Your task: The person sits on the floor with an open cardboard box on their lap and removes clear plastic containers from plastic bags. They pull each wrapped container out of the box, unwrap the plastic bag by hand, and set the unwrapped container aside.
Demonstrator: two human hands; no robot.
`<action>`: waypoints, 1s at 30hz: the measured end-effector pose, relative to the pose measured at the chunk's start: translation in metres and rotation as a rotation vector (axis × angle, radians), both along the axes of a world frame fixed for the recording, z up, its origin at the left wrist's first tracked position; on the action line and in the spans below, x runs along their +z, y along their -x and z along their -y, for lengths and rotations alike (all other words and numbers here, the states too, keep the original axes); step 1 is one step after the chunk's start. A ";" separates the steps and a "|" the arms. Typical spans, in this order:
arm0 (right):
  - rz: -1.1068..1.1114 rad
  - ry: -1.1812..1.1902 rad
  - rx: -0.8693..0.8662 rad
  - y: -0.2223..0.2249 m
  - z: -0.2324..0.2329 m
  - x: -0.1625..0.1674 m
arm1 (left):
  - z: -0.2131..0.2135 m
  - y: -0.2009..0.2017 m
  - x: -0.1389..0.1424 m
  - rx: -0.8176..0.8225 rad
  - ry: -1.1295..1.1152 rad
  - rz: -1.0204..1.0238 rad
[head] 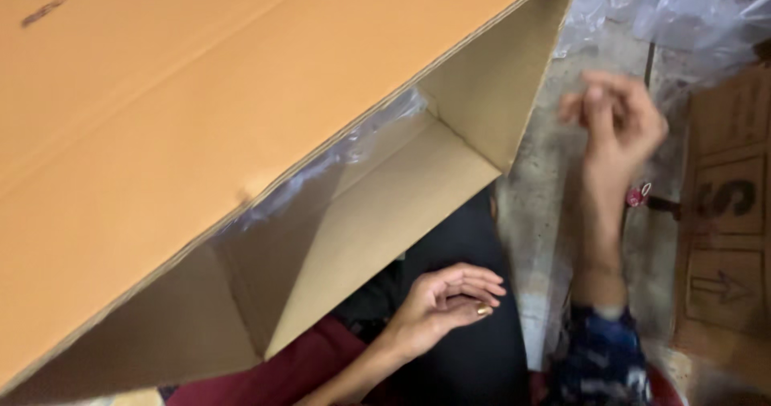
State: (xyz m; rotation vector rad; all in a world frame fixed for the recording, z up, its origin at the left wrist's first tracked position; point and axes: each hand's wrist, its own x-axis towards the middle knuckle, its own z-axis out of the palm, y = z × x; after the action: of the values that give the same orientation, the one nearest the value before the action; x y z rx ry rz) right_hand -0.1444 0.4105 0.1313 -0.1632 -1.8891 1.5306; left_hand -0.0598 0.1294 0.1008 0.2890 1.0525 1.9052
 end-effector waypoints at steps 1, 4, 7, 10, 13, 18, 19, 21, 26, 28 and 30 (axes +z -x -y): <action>-0.028 -0.015 -0.017 0.026 -0.018 -0.014 | -0.006 0.004 0.000 -0.020 0.005 -0.025; -0.097 -0.390 -0.039 0.113 -0.062 -0.072 | -0.013 0.005 -0.005 -0.009 0.053 -0.126; 0.101 -0.726 -0.104 0.177 -0.082 -0.133 | -0.012 -0.001 -0.013 0.026 0.061 -0.157; 0.377 -0.843 -0.173 0.201 -0.091 -0.171 | -0.009 0.000 -0.020 -0.050 0.121 -0.141; 0.471 -0.890 -0.177 0.202 -0.094 -0.189 | 0.002 0.005 -0.025 0.020 0.116 -0.514; 0.537 -0.904 -0.225 0.186 -0.112 -0.196 | 0.010 0.006 -0.030 -0.205 0.123 -0.211; 0.552 -0.918 -0.222 0.181 -0.113 -0.198 | 0.010 0.004 -0.030 -0.248 0.114 -0.077; 0.585 -0.929 -0.216 0.169 -0.111 -0.199 | 0.010 -0.003 -0.026 -0.156 0.038 -0.060; 0.647 -0.990 -0.191 0.115 -0.095 -0.201 | 0.000 -0.008 -0.023 -0.046 0.008 -0.165; 0.675 -1.031 -0.178 0.084 -0.087 -0.195 | -0.002 -0.008 -0.025 -0.010 -0.012 -0.189; 0.702 -1.060 -0.151 0.045 -0.075 -0.188 | -0.001 -0.009 -0.028 0.013 -0.026 -0.244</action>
State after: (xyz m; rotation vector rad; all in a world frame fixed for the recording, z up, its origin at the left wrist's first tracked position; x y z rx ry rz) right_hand -0.1893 0.4852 -0.0565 -0.3648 -2.8893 0.2000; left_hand -0.0509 0.1309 0.0733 0.5409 1.1915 1.9306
